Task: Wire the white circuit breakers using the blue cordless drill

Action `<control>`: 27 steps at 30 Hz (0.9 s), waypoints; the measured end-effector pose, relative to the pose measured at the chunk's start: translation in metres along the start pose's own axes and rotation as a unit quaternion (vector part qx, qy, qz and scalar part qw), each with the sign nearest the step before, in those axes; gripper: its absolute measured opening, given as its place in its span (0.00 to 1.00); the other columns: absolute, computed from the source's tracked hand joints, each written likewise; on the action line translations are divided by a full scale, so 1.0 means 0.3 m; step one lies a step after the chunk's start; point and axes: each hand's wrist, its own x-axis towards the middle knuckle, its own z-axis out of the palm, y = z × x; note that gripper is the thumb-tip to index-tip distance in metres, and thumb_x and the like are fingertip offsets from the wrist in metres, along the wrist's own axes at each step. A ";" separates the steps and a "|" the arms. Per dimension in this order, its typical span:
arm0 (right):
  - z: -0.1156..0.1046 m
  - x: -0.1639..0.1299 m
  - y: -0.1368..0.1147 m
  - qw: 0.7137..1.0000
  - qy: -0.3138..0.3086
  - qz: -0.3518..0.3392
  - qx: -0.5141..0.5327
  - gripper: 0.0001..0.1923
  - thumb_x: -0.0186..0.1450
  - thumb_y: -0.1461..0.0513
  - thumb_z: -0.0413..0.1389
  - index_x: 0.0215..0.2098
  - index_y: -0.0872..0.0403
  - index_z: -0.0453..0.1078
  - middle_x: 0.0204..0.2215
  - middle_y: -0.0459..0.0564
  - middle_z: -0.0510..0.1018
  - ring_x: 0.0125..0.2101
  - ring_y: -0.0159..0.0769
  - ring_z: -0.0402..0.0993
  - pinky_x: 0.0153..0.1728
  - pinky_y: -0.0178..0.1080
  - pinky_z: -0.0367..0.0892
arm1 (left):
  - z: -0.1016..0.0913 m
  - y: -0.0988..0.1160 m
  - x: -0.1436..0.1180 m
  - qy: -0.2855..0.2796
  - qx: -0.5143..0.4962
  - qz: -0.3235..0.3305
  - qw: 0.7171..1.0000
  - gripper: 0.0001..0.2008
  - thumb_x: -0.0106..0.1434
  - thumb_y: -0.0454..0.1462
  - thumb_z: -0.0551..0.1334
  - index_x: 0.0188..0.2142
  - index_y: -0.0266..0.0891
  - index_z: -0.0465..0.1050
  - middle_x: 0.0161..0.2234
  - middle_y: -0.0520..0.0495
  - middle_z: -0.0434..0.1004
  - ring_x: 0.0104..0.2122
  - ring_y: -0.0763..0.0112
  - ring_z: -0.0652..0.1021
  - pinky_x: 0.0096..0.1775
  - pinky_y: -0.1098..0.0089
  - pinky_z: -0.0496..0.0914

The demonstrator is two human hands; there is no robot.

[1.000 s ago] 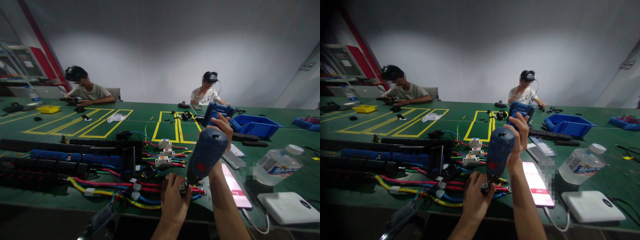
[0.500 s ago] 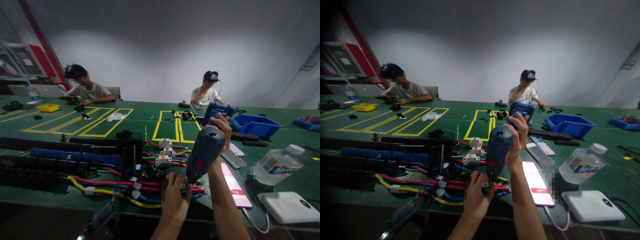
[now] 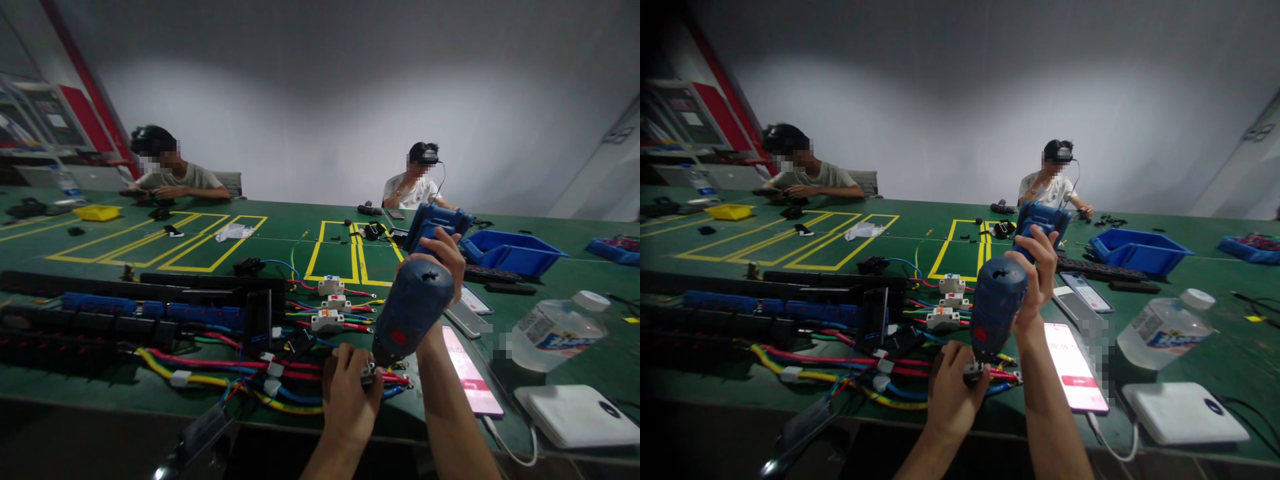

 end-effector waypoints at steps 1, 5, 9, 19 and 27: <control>0.000 -0.001 -0.002 1.000 0.000 0.005 -0.008 0.07 0.67 0.64 0.52 0.39 0.49 0.72 0.45 0.46 0.75 0.57 0.45 0.71 0.64 0.63 0.58 | 0.002 -0.003 -0.001 0.001 -0.002 0.001 1.000 0.03 0.62 0.37 0.65 0.36 0.45 0.73 0.37 0.49 0.72 0.40 0.62 0.74 0.45 0.64 0.68; -0.001 -0.004 -0.006 1.000 -0.003 0.014 -0.013 0.07 0.68 0.62 0.52 0.38 0.49 0.72 0.45 0.46 0.75 0.57 0.45 0.71 0.64 0.63 0.57 | 0.008 -0.013 -0.004 -0.003 -0.010 0.001 1.000 0.02 0.64 0.39 0.64 0.36 0.45 0.73 0.38 0.49 0.73 0.40 0.61 0.73 0.45 0.63 0.67; 0.001 -0.004 -0.006 1.000 -0.008 0.017 -0.010 0.08 0.68 0.62 0.51 0.38 0.49 0.72 0.44 0.46 0.75 0.57 0.45 0.71 0.64 0.64 0.56 | 0.013 -0.019 -0.008 -0.003 -0.007 0.001 1.000 0.03 0.64 0.40 0.64 0.36 0.45 0.74 0.38 0.49 0.73 0.39 0.62 0.73 0.43 0.64 0.67; 0.001 0.000 -0.011 1.000 -0.006 0.005 0.005 0.10 0.69 0.63 0.50 0.39 0.48 0.73 0.45 0.45 0.75 0.57 0.45 0.70 0.65 0.64 0.56 | 0.020 -0.023 -0.004 0.000 0.004 0.005 1.000 0.04 0.62 0.40 0.65 0.37 0.46 0.74 0.38 0.49 0.73 0.40 0.60 0.74 0.44 0.63 0.67; 0.000 -0.002 -0.010 1.000 0.000 0.006 0.003 0.14 0.71 0.63 0.46 0.40 0.48 0.74 0.45 0.46 0.76 0.58 0.44 0.71 0.65 0.64 0.56 | 0.021 -0.027 -0.009 -0.004 -0.003 0.007 1.000 0.04 0.61 0.37 0.65 0.37 0.45 0.74 0.38 0.49 0.73 0.40 0.61 0.74 0.44 0.63 0.68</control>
